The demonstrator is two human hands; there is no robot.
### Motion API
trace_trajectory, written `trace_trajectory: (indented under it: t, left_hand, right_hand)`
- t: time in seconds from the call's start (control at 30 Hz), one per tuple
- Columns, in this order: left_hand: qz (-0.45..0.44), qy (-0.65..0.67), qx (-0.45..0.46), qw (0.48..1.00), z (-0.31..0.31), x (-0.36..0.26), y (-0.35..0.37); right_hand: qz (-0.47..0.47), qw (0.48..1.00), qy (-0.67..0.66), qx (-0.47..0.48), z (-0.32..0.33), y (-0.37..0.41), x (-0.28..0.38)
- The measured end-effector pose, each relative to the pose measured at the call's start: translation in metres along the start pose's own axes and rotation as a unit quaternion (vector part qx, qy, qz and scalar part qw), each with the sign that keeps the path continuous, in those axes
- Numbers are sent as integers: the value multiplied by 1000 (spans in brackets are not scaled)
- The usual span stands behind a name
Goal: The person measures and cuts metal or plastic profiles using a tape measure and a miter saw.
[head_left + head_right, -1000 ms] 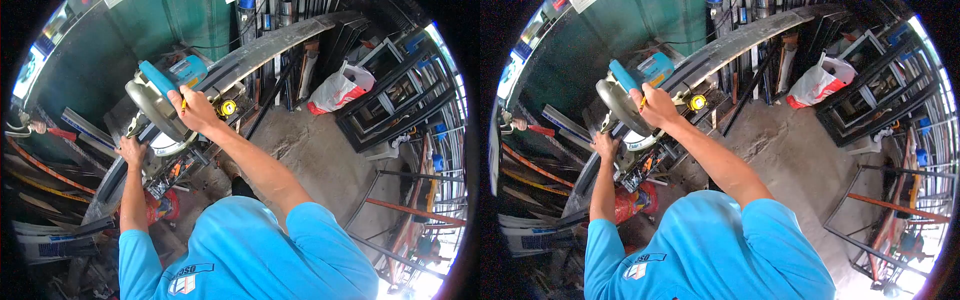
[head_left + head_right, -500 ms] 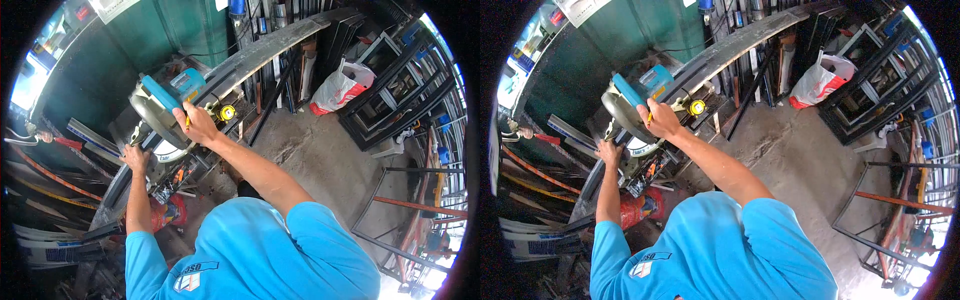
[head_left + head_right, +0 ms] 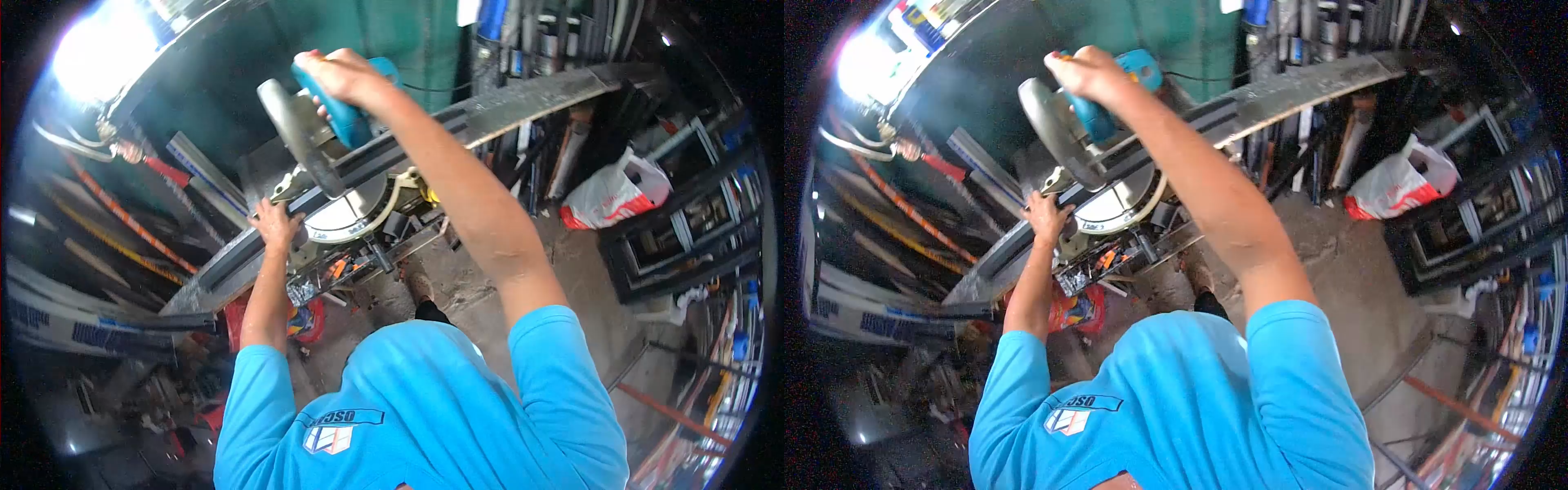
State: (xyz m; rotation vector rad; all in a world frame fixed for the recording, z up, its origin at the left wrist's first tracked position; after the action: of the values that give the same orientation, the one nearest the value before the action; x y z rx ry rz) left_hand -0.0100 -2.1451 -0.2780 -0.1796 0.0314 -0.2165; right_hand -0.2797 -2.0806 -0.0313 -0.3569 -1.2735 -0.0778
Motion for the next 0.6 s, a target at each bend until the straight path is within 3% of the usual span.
trace_trajectory:
  t: [0.03,0.07,0.1,0.13,0.17,0.2,0.23,0.3,0.33,0.37,0.43,0.5,0.57,0.6]
  left_hand:
    - [11,2,10,1000,-4,2,-2]
    - [18,31,25,999,-7,4,-4]
    - [22,41,49,998,-14,7,-6]
    - [22,51,49,997,-10,7,-3]
    - [22,62,47,997,-3,5,-1]
    - [31,85,29,996,4,5,1]
    - [30,129,-7,991,20,3,10]
    - [15,187,-99,977,42,5,31]
    - [-4,235,-138,962,42,10,44]
    - [-24,244,-138,960,46,11,61]
    - [-93,320,-103,937,45,9,101]
    - [-25,448,114,886,18,18,147]
    - [173,613,274,720,-51,56,217]
    - [330,605,307,656,-76,87,260]
  right_hand:
    - [13,999,-24,36,-4,-12,-11]
    - [71,997,-27,13,0,-31,-25]
    - [146,988,-40,-10,12,-18,-10]
    - [222,970,21,-92,37,-2,1]
    - [119,978,-109,-128,48,19,-10]
    - [205,958,-38,-197,72,16,-37]
    - [224,944,54,-235,91,23,-69]
    - [167,947,148,-231,115,29,-145]
    - [172,951,141,-215,136,23,-224]
    - [82,969,186,-139,134,7,-312]
    - [19,883,468,-43,132,28,-292]
    - [206,821,531,-35,145,33,-342]
    - [66,821,560,95,141,37,-328]
    - [159,773,608,88,145,31,-335]
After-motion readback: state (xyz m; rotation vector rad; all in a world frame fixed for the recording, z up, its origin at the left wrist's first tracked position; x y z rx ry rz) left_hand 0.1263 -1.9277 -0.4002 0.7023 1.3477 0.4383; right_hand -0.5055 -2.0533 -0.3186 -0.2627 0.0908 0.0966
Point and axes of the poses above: each hand's wrist, its own y-axis away from the middle knuckle, its own z-axis out of the back of the hand, x = y × z, the point moved 9 cm from there along -y, towards the middle knuckle, and after that the axes turned 11 degrees about z, right-handed, at the moved point
